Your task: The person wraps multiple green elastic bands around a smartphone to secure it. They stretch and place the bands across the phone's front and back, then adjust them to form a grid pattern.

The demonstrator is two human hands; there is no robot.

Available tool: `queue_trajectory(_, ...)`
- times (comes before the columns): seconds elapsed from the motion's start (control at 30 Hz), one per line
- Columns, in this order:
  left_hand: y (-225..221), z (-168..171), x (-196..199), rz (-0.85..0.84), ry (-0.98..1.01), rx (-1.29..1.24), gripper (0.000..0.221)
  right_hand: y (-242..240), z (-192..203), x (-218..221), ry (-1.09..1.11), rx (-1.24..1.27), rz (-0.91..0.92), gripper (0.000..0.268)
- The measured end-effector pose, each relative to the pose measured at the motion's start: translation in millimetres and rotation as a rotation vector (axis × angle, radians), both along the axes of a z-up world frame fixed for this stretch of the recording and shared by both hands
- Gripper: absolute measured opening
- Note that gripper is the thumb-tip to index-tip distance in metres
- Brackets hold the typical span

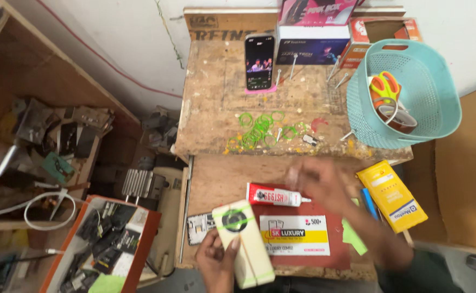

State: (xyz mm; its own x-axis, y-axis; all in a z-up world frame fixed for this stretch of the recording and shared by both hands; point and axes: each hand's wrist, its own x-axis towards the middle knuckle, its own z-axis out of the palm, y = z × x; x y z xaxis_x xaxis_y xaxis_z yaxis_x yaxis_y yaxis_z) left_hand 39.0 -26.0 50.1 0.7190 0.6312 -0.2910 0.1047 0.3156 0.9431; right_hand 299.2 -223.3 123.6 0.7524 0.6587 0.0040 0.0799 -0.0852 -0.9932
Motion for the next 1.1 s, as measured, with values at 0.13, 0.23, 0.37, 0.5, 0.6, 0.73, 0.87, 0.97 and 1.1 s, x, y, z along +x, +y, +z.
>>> queue_trajectory(0.13, -26, 43, 28, -0.022, -0.234, -0.034, 0.026, -17, -12, -114, 0.448, 0.093, 0.048, 0.042)
queue_trajectory(0.23, -46, 65, 38, -0.115, -0.287, -0.104, 0.022, -29, -20, -154, 0.418, 0.168, 0.013, 0.042)
queue_trajectory(0.37, -67, 82, 42, -0.211, -0.253, -0.042, 0.024, -40, -27, -172, 0.428, 0.09, -0.227, 0.039)
queue_trajectory(0.5, -72, 99, 44, -0.404, -0.388, 0.03, 0.042, -59, -22, -172, 0.625, 0.198, -0.268, 0.039)
queue_trajectory(0.6, -66, 110, 49, -0.593, -0.527, -0.247, 0.074, -67, -13, -173, 0.908, 0.436, -0.106, 0.042)
queue_trajectory(0.73, -67, 112, 63, -0.723, -0.484, -0.49, 0.089, -64, 0, -180, 1.114, 0.856, 0.295, 0.039)
queue_trajectory(0.87, -67, 103, 72, -0.642, -0.303, -0.441, 0.082, -58, 18, -185, 1.147, 0.748, 0.312, 0.048)
queue_trajectory(0.97, -69, 100, 76, -0.569, -0.472, -0.318, 0.054, -56, 34, -184, 1.028, 0.519, 0.187, 0.066)
queue_trajectory(1.1, -63, 105, 77, -0.482, -0.387, -0.201, 0.039, -58, 53, -174, 0.917, 0.552, 0.187, 0.073)
